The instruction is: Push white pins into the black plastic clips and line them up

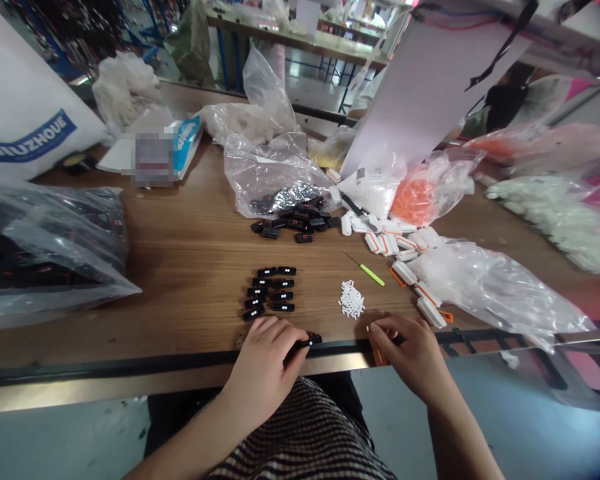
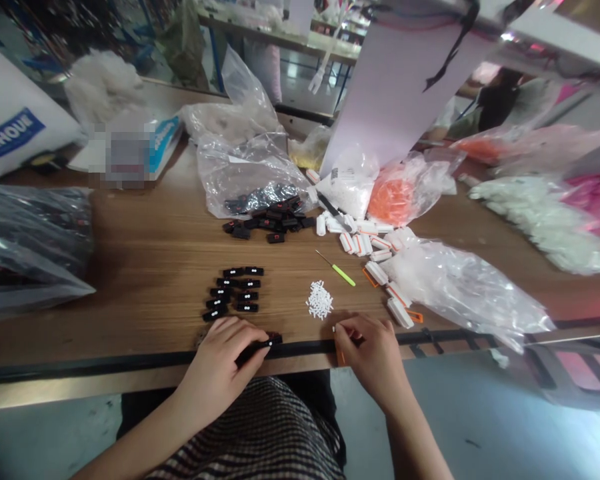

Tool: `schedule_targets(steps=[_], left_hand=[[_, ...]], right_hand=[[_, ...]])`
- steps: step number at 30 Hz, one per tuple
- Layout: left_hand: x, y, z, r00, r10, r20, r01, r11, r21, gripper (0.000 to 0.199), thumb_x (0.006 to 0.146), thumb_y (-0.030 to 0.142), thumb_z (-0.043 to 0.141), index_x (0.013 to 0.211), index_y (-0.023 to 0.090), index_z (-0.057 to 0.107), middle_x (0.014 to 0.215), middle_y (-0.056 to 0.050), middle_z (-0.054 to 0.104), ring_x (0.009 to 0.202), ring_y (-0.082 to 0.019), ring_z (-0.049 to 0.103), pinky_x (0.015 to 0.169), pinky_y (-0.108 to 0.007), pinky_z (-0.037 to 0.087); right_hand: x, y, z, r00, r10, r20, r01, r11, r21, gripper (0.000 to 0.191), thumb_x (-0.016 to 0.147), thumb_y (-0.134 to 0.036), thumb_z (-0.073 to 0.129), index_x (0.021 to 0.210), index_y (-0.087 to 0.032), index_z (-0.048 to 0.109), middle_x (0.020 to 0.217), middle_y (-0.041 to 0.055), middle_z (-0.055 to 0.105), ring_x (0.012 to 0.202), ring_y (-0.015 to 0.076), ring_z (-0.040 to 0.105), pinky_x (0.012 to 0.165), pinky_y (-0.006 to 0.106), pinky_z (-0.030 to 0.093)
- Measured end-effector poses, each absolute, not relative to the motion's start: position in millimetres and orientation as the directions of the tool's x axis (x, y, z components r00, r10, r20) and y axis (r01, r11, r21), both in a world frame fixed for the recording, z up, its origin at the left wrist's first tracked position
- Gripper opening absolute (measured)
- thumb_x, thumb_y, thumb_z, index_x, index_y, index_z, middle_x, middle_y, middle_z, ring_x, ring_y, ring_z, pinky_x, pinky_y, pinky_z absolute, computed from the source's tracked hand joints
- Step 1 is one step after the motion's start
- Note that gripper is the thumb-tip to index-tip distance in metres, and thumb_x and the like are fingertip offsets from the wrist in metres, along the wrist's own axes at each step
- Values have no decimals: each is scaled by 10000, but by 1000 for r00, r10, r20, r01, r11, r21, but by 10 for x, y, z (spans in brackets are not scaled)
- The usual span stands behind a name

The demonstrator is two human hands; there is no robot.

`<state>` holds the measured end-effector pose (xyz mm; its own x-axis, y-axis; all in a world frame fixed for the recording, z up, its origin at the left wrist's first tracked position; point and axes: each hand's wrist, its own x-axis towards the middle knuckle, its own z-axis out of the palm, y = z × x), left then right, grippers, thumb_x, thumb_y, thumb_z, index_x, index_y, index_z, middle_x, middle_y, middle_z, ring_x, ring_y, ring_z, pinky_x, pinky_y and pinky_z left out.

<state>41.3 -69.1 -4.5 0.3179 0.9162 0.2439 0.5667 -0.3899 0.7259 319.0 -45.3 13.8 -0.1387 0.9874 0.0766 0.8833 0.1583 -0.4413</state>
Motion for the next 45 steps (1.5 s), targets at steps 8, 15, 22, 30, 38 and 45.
schedule_targets(steps=[8, 15, 22, 30, 38, 45], left_hand=[[424, -682, -56, 320, 915, 245, 571, -393, 721, 73, 917, 146, 615, 949, 210, 603, 910, -14, 674, 858, -227, 590, 814, -428, 446], [416, -684, -57, 319, 914, 250, 563, -395, 726, 86, 915, 138, 621, 957, 209, 597, 907, -10, 668, 853, -226, 584, 824, -434, 443], [409, -693, -52, 317, 917, 243, 563, -388, 730, 77, 914, 144, 617, 949, 212, 605, 907, -18, 673, 856, -234, 589, 821, -443, 450], [408, -692, -51, 319, 916, 244, 564, -390, 727, 67, 923, 151, 606, 948, 213, 600, 899, -20, 663, 854, -235, 580, 815, -433, 446], [403, -701, -42, 322, 917, 236, 564, -386, 730, 60, 921, 151, 609, 949, 204, 606, 897, -24, 650, 860, -235, 567, 820, -435, 437], [412, -698, -48, 321, 919, 228, 572, -380, 727, 61, 919, 146, 605, 940, 203, 603, 890, -22, 642, 860, -232, 557, 817, -422, 430]], right_hand=[[3320, -437, 74, -230, 971, 72, 846, 235, -478, 176, 908, -365, 631, 869, -272, 775, 904, 42, 742, 860, 236, 688, 824, 434, 500], [3256, -440, 130, -290, 954, 68, 882, 295, -367, 165, 923, -320, 612, 833, -263, 738, 912, 25, 740, 869, 230, 681, 841, 444, 455], [3231, -418, 154, -293, 951, 96, 871, 306, -383, 170, 917, -314, 610, 847, -260, 755, 869, 16, 744, 822, 205, 684, 828, 418, 458], [3103, -524, 55, -285, 952, 114, 887, 307, -345, 182, 923, -307, 617, 782, -244, 712, 769, 8, 698, 734, 198, 637, 741, 382, 368], [2688, -543, 127, -327, 933, 152, 724, 350, -594, 144, 917, -261, 616, 785, -224, 659, 760, 15, 671, 748, 184, 608, 746, 355, 406], [2394, -455, 293, -513, 846, 146, 631, 487, -604, 143, 914, -180, 591, 778, -207, 627, 753, 6, 643, 752, 165, 584, 766, 338, 422]])
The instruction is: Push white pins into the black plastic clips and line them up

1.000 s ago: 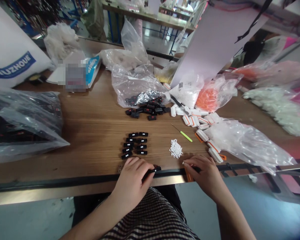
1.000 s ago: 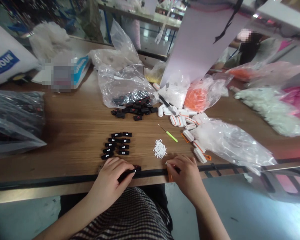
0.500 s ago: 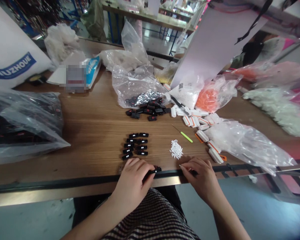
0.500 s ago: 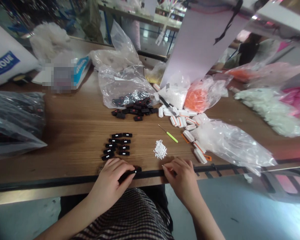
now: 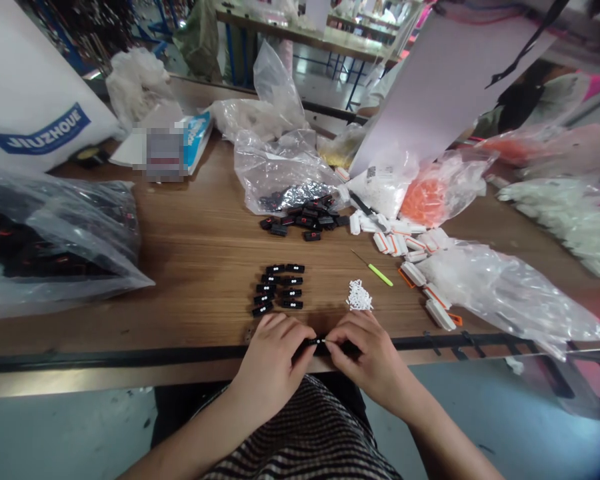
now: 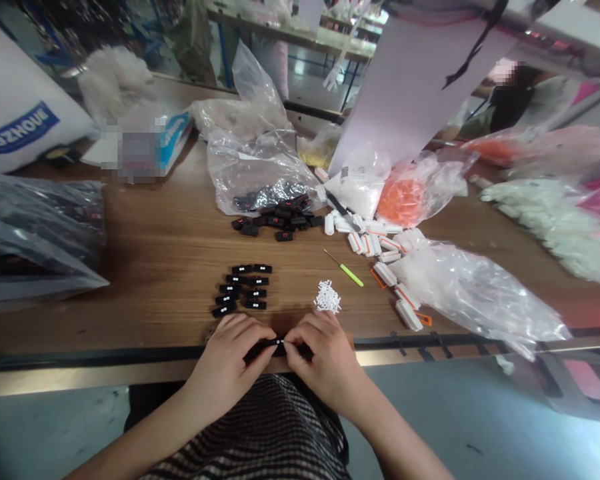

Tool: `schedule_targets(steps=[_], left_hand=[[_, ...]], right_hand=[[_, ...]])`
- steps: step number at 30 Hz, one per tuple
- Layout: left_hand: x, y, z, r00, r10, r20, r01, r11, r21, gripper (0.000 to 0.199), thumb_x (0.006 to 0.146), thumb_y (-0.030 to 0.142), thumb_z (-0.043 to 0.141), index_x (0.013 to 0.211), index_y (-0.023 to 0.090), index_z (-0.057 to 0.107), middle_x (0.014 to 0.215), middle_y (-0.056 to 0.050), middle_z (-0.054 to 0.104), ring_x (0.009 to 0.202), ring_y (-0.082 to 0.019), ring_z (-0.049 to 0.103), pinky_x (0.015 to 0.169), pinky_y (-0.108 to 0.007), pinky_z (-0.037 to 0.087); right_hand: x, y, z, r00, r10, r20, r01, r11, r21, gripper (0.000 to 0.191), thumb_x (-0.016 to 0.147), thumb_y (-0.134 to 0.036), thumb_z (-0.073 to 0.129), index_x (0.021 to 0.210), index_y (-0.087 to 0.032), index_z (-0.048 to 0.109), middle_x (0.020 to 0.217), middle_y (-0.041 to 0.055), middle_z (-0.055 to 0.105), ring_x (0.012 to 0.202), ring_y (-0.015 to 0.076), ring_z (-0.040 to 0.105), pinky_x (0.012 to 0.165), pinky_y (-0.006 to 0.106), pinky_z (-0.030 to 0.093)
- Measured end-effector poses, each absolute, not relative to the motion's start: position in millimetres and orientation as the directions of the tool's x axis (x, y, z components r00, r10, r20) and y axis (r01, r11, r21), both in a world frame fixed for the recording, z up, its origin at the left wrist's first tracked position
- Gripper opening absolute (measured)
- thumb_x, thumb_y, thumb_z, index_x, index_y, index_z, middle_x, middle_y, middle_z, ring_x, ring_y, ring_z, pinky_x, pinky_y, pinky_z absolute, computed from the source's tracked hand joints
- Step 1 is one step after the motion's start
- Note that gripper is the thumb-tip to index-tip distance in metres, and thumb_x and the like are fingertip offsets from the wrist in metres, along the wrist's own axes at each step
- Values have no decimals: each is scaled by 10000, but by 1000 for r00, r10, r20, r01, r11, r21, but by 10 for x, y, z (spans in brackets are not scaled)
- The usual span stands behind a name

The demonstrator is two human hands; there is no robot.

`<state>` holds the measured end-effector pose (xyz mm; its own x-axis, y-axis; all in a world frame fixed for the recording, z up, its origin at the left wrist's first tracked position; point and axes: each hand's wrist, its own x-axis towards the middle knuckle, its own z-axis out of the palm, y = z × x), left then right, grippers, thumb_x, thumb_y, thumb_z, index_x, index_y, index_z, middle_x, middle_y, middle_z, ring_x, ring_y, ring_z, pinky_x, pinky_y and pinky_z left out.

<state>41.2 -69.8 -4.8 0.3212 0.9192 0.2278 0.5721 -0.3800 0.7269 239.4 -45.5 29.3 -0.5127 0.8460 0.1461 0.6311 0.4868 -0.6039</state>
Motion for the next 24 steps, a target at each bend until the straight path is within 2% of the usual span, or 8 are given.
schedule_targets(steps=[9, 15, 19, 24], left_hand=[[414, -705, -79, 322, 916, 239, 573, -390, 721, 28, 938, 177, 580, 927, 201, 588, 882, -20, 637, 859, -225, 557, 835, -421, 424], [417, -690, -72, 320, 917, 238, 567, -387, 727, 47, 920, 148, 601, 920, 193, 587, 882, -12, 647, 856, -219, 561, 838, -415, 420], [418, -694, -79, 320, 916, 241, 562, -388, 730, 62, 910, 140, 617, 934, 190, 588, 897, -10, 651, 870, -219, 560, 846, -417, 415], [414, -696, -94, 320, 920, 227, 565, -378, 733, 38, 926, 161, 604, 930, 198, 595, 902, -9, 649, 868, -215, 557, 854, -419, 413]], right_hand=[[2356, -355, 331, -682, 720, 133, 636, 673, -378, 201, 938, -145, 528, 760, -174, 616, 735, 24, 600, 725, 166, 534, 731, 323, 408], [2291, -335, 395, -738, 669, 82, 630, 728, -270, 200, 934, -141, 533, 757, -164, 622, 753, 38, 623, 740, 182, 534, 738, 338, 397], [2298, -350, 395, -736, 671, 89, 619, 720, -314, 206, 948, -148, 526, 784, -174, 649, 758, 28, 643, 750, 179, 543, 754, 336, 391], [2379, -388, 388, -697, 706, 127, 623, 683, -382, 145, 941, -161, 554, 961, -187, 696, 793, 15, 686, 763, 173, 585, 786, 348, 390]])
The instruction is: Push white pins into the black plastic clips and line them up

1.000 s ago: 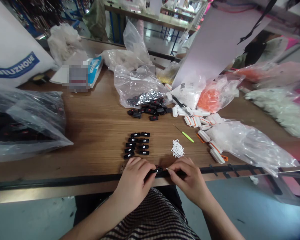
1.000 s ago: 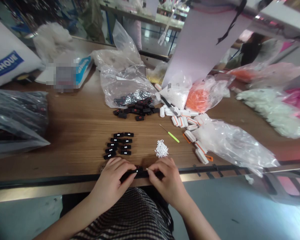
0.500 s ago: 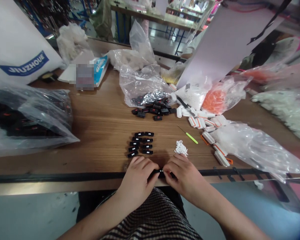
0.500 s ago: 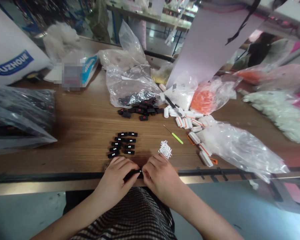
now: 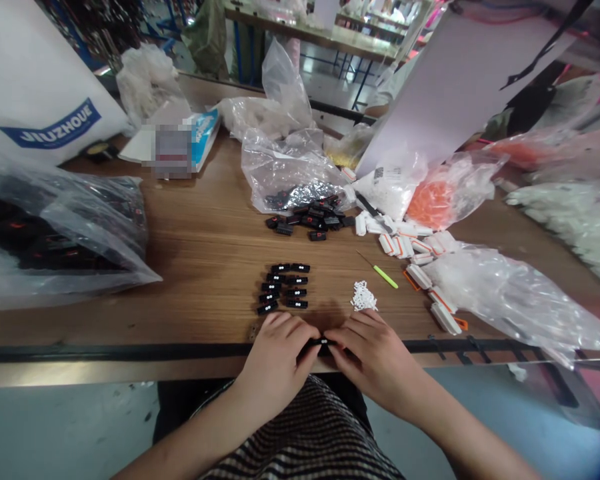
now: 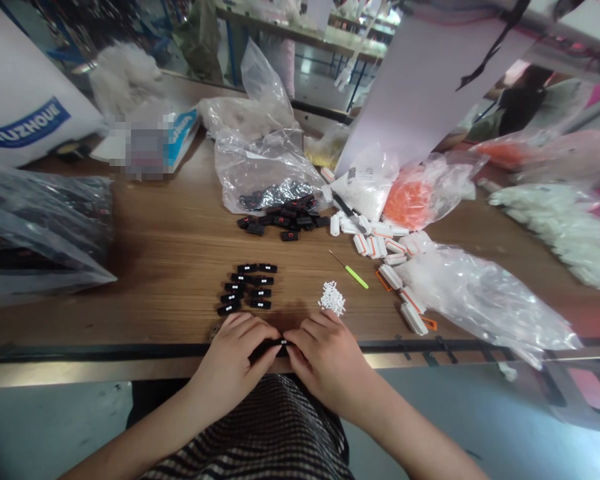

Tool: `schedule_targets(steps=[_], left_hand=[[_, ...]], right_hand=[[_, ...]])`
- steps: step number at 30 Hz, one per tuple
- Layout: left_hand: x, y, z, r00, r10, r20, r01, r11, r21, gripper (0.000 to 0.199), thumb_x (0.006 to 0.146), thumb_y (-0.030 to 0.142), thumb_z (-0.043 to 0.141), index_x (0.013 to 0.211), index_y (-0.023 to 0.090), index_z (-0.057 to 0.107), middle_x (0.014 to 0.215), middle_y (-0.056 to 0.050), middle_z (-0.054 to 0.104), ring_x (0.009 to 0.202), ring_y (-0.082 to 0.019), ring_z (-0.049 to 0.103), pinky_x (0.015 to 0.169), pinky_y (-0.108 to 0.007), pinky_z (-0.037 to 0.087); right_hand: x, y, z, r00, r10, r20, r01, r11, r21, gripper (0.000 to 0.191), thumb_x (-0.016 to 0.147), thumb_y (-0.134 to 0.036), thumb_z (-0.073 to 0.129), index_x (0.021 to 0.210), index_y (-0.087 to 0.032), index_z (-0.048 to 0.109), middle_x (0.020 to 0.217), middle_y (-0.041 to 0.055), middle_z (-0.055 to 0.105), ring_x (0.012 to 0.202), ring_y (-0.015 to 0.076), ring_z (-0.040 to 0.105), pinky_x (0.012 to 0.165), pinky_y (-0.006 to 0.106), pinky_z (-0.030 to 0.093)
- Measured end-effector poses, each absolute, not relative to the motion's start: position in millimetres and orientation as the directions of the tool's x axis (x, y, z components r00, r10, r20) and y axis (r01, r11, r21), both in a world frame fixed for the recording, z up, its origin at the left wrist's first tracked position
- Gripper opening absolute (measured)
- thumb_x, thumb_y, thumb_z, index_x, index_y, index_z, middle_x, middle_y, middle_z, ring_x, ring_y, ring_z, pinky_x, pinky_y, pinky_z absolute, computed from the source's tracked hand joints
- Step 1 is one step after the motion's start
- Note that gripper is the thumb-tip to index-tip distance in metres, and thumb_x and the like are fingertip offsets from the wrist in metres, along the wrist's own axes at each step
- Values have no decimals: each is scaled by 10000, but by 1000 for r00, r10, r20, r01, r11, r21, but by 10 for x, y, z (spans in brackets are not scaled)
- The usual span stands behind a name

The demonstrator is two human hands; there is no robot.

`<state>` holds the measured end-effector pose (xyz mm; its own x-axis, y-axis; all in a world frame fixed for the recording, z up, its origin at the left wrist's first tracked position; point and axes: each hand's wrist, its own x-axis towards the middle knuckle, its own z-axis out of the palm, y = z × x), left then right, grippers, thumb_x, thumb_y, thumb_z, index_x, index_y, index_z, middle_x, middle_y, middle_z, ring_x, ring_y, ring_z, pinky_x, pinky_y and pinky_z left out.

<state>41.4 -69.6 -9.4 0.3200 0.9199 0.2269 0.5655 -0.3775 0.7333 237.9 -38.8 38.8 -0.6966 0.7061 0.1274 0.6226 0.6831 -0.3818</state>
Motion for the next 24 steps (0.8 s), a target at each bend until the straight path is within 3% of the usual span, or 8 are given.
schedule_targets(steps=[8, 15, 18, 22, 24], left_hand=[[420, -709, -101, 305, 921, 240, 578, -380, 722, 46, 919, 159, 606, 933, 203, 606, 888, -12, 652, 870, -220, 566, 851, -421, 422], [425, -694, -62, 297, 921, 254, 568, -384, 728, 49, 925, 165, 578, 939, 202, 605, 892, -23, 655, 865, -226, 574, 842, -430, 434], [430, -699, -48, 294, 917, 268, 568, -394, 723, 69, 919, 150, 571, 949, 202, 605, 885, -24, 653, 856, -224, 576, 835, -432, 440], [406, -785, -43, 178, 891, 418, 538, -444, 716, 96, 885, 145, 612, 971, 188, 610, 948, -53, 648, 889, -221, 576, 817, -411, 448], [384, -843, -51, 129, 838, 530, 476, -521, 708, 56, 864, 144, 632, 868, 182, 592, 851, -38, 622, 790, -188, 557, 735, -361, 442]], right_hand=[[2366, -472, 367, -690, 700, 182, 635, 707, -312, 211, 957, -173, 526, 891, -191, 726, 704, 24, 645, 710, 170, 548, 760, 363, 382], [2499, -406, 294, -595, 778, 202, 635, 609, -475, 156, 888, -203, 647, 1038, -192, 690, 858, 42, 710, 798, 192, 608, 792, 376, 424], [2517, -378, 235, -595, 786, 167, 626, 583, -517, 98, 903, -186, 636, 984, -205, 688, 875, 34, 720, 819, 189, 619, 825, 390, 424], [2436, -326, 217, -592, 792, 150, 626, 569, -533, 63, 916, -212, 626, 919, -208, 689, 833, 28, 715, 806, 185, 622, 819, 384, 424], [2355, -302, 219, -580, 798, 162, 646, 572, -506, 79, 921, -231, 622, 914, -208, 697, 824, 32, 718, 804, 190, 627, 807, 381, 423]])
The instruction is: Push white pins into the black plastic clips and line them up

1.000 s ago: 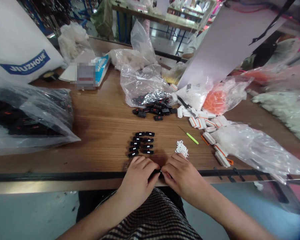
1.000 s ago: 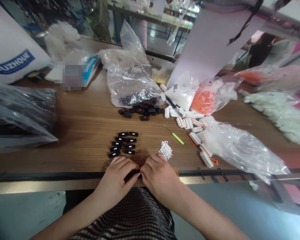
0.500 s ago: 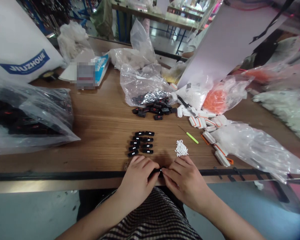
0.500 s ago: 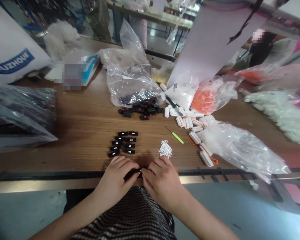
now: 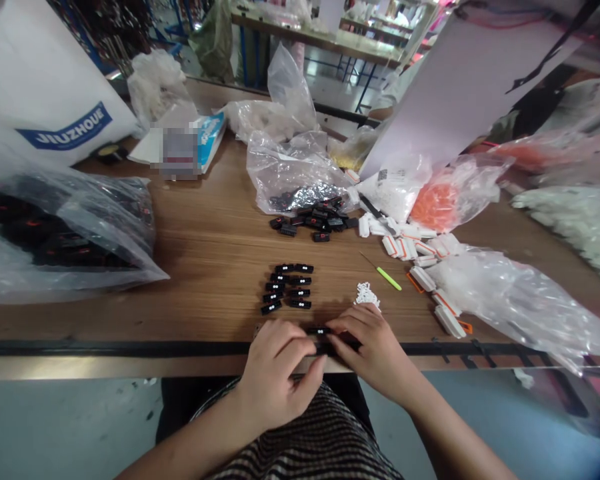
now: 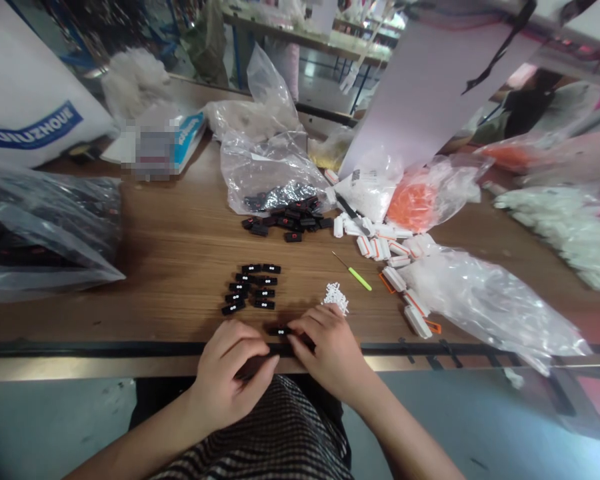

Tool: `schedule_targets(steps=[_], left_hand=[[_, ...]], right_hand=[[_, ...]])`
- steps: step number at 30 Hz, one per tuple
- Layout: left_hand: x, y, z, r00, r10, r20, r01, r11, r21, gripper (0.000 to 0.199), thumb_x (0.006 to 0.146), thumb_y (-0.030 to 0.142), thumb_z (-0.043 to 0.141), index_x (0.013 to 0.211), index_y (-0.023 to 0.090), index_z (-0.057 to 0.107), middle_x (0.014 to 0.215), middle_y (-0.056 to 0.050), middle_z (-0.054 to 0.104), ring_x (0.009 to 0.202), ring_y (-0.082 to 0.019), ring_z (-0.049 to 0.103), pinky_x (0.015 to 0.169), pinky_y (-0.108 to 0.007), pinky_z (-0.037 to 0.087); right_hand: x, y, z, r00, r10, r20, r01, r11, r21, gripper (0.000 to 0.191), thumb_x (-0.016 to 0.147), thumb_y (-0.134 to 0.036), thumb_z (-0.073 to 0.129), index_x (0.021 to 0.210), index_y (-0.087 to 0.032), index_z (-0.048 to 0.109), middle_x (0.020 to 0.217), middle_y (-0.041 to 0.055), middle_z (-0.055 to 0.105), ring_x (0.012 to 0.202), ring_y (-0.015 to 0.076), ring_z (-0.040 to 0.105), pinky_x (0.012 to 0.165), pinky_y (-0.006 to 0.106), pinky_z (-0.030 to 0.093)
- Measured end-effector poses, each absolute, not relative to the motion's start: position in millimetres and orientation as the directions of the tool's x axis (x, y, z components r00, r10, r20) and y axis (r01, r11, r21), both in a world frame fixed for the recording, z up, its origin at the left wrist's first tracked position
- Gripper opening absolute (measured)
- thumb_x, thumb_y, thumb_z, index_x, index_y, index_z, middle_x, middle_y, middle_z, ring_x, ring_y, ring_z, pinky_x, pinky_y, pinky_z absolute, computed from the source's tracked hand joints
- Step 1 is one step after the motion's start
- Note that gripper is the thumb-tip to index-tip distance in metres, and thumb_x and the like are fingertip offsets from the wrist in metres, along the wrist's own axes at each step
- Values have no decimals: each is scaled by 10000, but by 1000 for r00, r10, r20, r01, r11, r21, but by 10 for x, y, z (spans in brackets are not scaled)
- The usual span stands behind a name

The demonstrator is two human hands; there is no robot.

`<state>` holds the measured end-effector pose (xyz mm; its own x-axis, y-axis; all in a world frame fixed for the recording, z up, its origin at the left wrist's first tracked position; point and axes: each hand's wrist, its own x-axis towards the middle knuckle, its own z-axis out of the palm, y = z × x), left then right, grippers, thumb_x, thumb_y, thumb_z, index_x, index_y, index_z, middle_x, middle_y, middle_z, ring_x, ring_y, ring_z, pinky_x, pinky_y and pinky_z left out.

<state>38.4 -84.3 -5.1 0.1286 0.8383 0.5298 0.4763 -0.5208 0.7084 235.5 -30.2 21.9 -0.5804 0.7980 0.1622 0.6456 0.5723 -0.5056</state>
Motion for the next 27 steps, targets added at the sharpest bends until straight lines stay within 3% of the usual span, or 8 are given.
schedule_targets(steps=[4, 12, 15, 21, 27], left_hand=[[355, -899, -81, 120, 805, 580, 382, -577, 722, 207, 855, 130, 627, 692, 178, 508, 667, 3, 513, 614, -130, 472, 592, -294, 378], [363, -871, -70, 158, 830, 535, 398, -549, 735, 237, 881, 154, 613, 664, 172, 518, 665, -1, 521, 605, -120, 483, 586, -283, 377], [357, -876, -60, 169, 835, 523, 400, -543, 738, 250, 885, 159, 606, 653, 170, 514, 660, -1, 519, 602, -119, 482, 585, -283, 377], [362, -874, -71, 154, 837, 525, 398, -539, 742, 265, 886, 162, 611, 643, 169, 504, 645, 9, 502, 581, -108, 464, 565, -281, 360], [380, -857, -98, 115, 851, 512, 421, -508, 751, 277, 899, 158, 611, 639, 171, 517, 654, 13, 521, 574, -100, 478, 563, -272, 367]], right_hand=[[2148, -286, 193, -570, 787, 238, 688, 615, -386, 124, 941, -210, 587, 960, -199, 709, 814, 33, 726, 787, 193, 627, 813, 386, 409], [1878, -322, 123, -603, 708, 367, 705, 689, -170, 214, 983, -166, 512, 1007, -136, 723, 706, 37, 700, 695, 191, 584, 798, 395, 388], [1866, -339, 116, -583, 714, 387, 716, 677, -169, 202, 977, -167, 525, 1006, -129, 721, 688, 36, 692, 671, 187, 572, 796, 396, 383], [2046, -70, 360, -543, 759, 358, 714, 642, -278, 153, 965, -235, 565, 964, -191, 711, 784, 30, 717, 738, 177, 613, 802, 370, 377], [2150, 887, 410, -506, 843, 181, 830, 533, -164, 258, 915, -180, 539, 1113, -162, 703, 983, 91, 696, 830, 212, 626, 789, 366, 394]])
